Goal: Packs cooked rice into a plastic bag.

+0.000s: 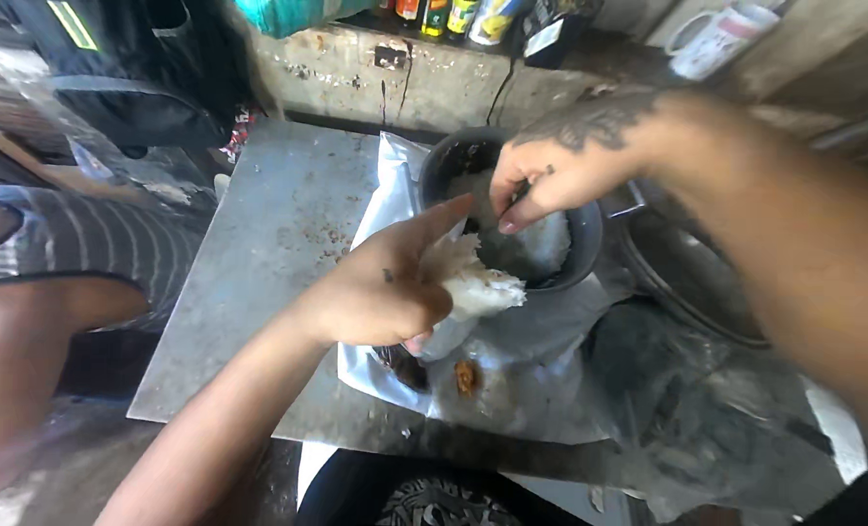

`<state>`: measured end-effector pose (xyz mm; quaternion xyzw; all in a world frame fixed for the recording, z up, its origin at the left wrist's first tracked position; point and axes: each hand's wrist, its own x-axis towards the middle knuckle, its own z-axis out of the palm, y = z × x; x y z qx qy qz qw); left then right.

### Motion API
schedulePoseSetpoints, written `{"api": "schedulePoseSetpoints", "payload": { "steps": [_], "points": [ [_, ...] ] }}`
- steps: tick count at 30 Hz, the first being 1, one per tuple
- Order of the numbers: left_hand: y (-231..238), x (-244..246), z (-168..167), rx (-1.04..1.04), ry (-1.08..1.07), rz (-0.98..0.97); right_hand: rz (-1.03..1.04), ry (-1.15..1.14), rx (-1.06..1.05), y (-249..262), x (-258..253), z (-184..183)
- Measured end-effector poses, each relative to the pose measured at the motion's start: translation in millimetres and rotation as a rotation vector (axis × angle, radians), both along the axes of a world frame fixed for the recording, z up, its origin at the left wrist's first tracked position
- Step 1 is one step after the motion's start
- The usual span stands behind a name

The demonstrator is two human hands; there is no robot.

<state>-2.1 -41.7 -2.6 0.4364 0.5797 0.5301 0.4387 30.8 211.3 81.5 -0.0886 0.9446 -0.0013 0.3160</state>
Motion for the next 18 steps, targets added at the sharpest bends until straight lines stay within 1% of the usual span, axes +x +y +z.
{"api": "schedulePoseSetpoints", "payload": {
  "steps": [3, 6, 7, 8, 9, 10, 11, 12, 13, 14, 16, 17, 18],
  "points": [
    [-2.8, -8.9, -1.7, 0.014, -0.034, 0.039, -0.046, -0.098, 0.117, -16.4, -5.7, 3.0],
    [-2.7, -14.5, -2.6, 0.036, -0.105, 0.052, -0.143, -0.177, 0.197, -34.6, -10.6, 5.8],
    [-2.3, -15.8, -3.0, 0.050, -0.126, 0.051, -0.156, -0.186, 0.207, -38.5, -11.8, 7.3],
    [-1.8, -16.8, -4.2, 0.072, -0.146, 0.053, -0.123, -0.134, 0.178, -35.5, -8.9, 6.5],
    [-1.8, -17.8, -6.4, 0.102, -0.168, 0.051, -0.016, 0.020, 0.106, -20.9, -0.7, -0.8],
    [-2.2, -19.0, -8.9, 0.134, -0.197, 0.046, 0.163, 0.357, -0.016, 6.2, 10.1, -22.6],
    [-2.5, -20.0, -11.0, 0.161, -0.225, 0.048, 0.232, 0.673, -0.185, 21.9, 18.7, -42.2],
    [-3.4, -21.0, -13.4, 0.185, -0.253, 0.053, 0.102, 0.405, 0.040, 4.3, 23.0, -3.4],
    [-4.6, -21.9, -16.8, 0.212, -0.283, 0.061, -0.043, 0.282, 0.107, -10.0, 26.8, 25.2],
    [-6.0, -23.0, -20.9, 0.236, -0.309, 0.069, -0.132, 0.313, 0.047, -7.6, 36.8, 39.8],
    [-10.6, -22.1, -30.6, 0.277, -0.345, 0.113, -0.213, 0.489, -0.145, 15.2, 62.0, 49.4],
    [-14.2, -20.3, -36.0, 0.299, -0.365, 0.129, -0.276, 0.519, -0.153, 23.9, 74.0, 54.4],
    [-17.9, -16.9, -41.1, 0.320, -0.373, 0.149, -0.308, 0.528, -0.095, 35.1, 83.9, 55.0]
  ]
}}
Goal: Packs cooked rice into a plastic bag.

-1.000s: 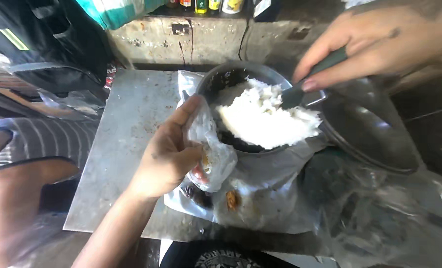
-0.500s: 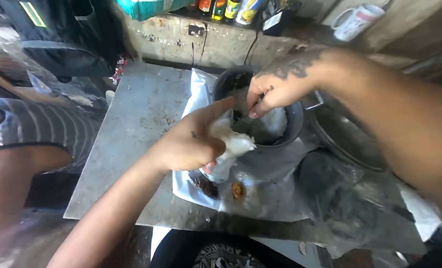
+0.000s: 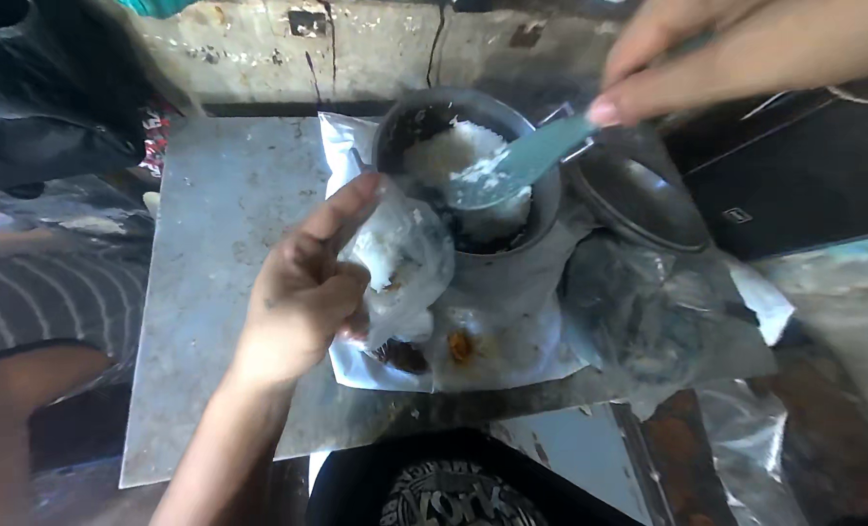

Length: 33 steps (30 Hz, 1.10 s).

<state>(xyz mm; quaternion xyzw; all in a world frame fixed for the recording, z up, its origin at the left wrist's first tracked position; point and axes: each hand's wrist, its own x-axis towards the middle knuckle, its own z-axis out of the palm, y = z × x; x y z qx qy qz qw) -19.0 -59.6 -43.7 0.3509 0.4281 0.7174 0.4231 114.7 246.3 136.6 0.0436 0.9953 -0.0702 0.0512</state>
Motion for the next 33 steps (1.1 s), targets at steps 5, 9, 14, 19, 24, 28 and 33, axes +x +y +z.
{"api": "schedulePoseSetpoints", "payload": {
  "steps": [5, 9, 14, 19, 24, 28, 33],
  "points": [
    [-3.3, 24.0, -6.7, 0.010, 0.024, 0.074, -0.315, -0.409, 0.357, 3.2, 5.4, -83.1],
    [19.8, 22.5, 26.8, -0.043, 0.083, 0.120, -0.287, -0.449, 0.207, 9.0, 7.1, -164.0],
    [45.7, 26.8, 75.9, -0.085, 0.104, 0.166, -0.051, 0.008, 0.147, 17.1, 38.2, -167.6],
    [51.7, 37.1, 109.5, -0.087, 0.107, 0.281, 0.125, 0.383, -0.540, -54.8, 49.6, -165.0],
    [44.2, 28.1, 128.1, -0.262, 0.574, 0.457, 0.148, 0.780, -0.905, -101.5, -4.9, -146.3],
    [41.2, 11.2, 133.3, -0.289, 1.054, 0.541, 0.054, 0.554, -1.127, -126.8, -28.8, -114.9],
    [10.2, -27.4, 147.3, -0.027, 1.590, 0.466, -0.108, 0.537, -1.241, -173.3, -55.0, -94.3]
  ]
}}
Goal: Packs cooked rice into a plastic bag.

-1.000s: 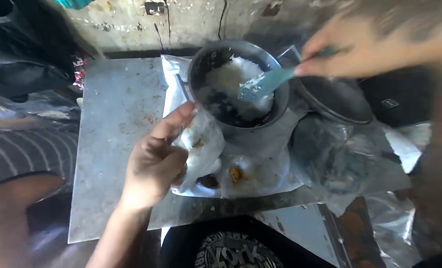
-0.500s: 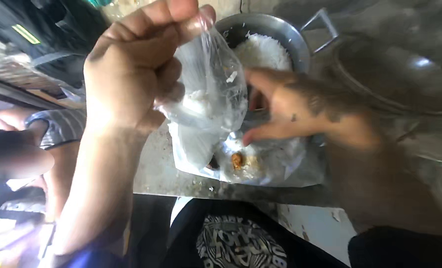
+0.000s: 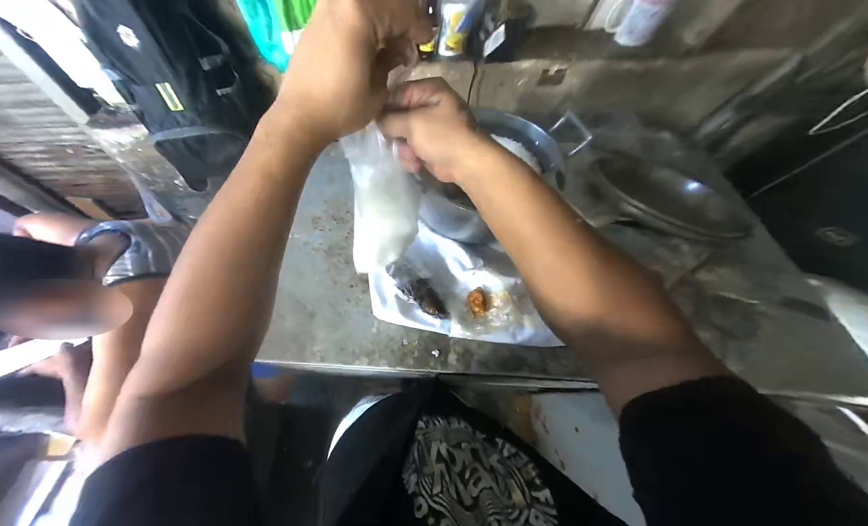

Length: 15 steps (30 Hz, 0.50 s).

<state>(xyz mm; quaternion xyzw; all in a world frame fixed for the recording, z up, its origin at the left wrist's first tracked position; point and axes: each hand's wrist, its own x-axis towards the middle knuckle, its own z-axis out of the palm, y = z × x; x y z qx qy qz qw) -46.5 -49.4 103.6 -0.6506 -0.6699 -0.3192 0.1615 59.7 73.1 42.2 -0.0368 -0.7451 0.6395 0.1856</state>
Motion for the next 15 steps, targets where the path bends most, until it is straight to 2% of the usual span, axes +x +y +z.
{"api": "schedulePoseSetpoints", "payload": {
  "steps": [1, 3, 4, 6, 8, 11, 15],
  "points": [
    [-13.9, -15.2, -4.3, 0.091, -0.014, -0.060, -0.073, -0.011, -0.028, -11.5, -5.4, 5.8],
    [-51.8, -44.7, -33.5, 0.315, -0.254, -0.213, -0.172, 0.022, -0.099, -32.9, -15.1, 15.6],
    [-75.7, -54.4, -56.2, 0.344, -0.380, -0.243, -0.190, 0.046, -0.113, -43.0, -18.8, 20.0],
    [-104.5, -64.8, -108.8, 0.306, -0.577, -0.298, -0.205, 0.091, -0.077, -62.3, -28.7, 29.9],
    [-109.5, -54.6, -150.6, 0.217, -0.754, -0.290, -0.201, 0.070, 0.000, -83.2, -39.2, 30.9],
    [-103.8, -41.4, -148.7, 0.188, -0.777, -0.108, -0.186, -0.031, 0.156, -113.1, -56.6, 26.5],
    [-120.0, -53.6, -153.7, 0.132, -0.821, -0.031, -0.173, -0.129, 0.252, -113.3, -68.4, 6.1]
  ]
}}
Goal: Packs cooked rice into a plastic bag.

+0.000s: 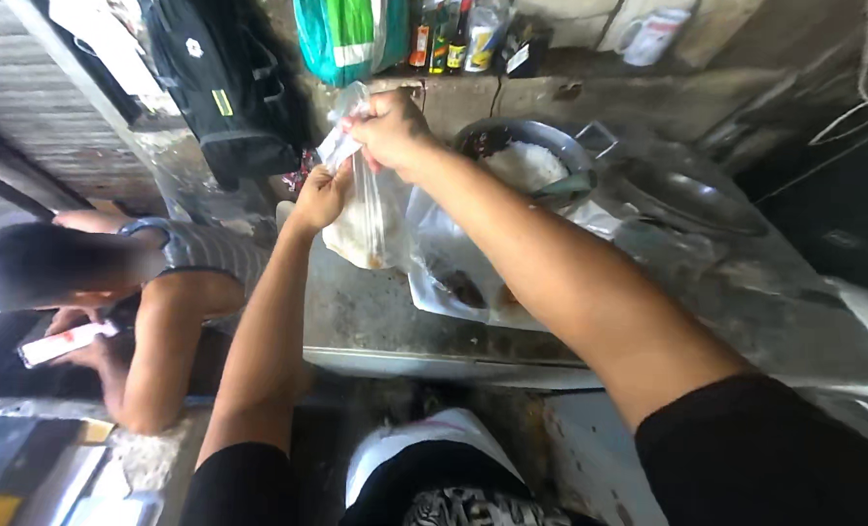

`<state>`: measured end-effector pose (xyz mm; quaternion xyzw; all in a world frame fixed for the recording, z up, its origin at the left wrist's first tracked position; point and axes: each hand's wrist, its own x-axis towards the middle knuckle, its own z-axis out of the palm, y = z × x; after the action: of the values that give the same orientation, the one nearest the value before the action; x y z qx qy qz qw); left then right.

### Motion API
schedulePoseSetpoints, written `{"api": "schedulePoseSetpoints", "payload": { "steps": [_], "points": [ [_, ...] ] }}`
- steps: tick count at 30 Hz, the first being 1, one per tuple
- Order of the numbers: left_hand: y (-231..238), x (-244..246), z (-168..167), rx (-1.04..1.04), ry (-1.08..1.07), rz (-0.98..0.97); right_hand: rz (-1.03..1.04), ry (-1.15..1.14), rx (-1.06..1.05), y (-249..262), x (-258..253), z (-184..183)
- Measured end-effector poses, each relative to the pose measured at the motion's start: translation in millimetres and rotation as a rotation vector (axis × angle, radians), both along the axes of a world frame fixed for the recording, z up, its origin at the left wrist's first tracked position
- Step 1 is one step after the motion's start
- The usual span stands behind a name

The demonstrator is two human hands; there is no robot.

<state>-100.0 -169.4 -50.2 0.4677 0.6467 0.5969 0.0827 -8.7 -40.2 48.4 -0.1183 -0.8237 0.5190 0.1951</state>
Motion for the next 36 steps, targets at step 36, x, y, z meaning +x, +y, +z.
{"api": "schedulePoseSetpoints", "payload": {
  "steps": [36],
  "points": [
    [13.0, 109.5, -35.3, -0.110, 0.209, 0.260, 0.460, 0.062, 0.337, 83.2, 109.8, -115.7]
  ]
}}
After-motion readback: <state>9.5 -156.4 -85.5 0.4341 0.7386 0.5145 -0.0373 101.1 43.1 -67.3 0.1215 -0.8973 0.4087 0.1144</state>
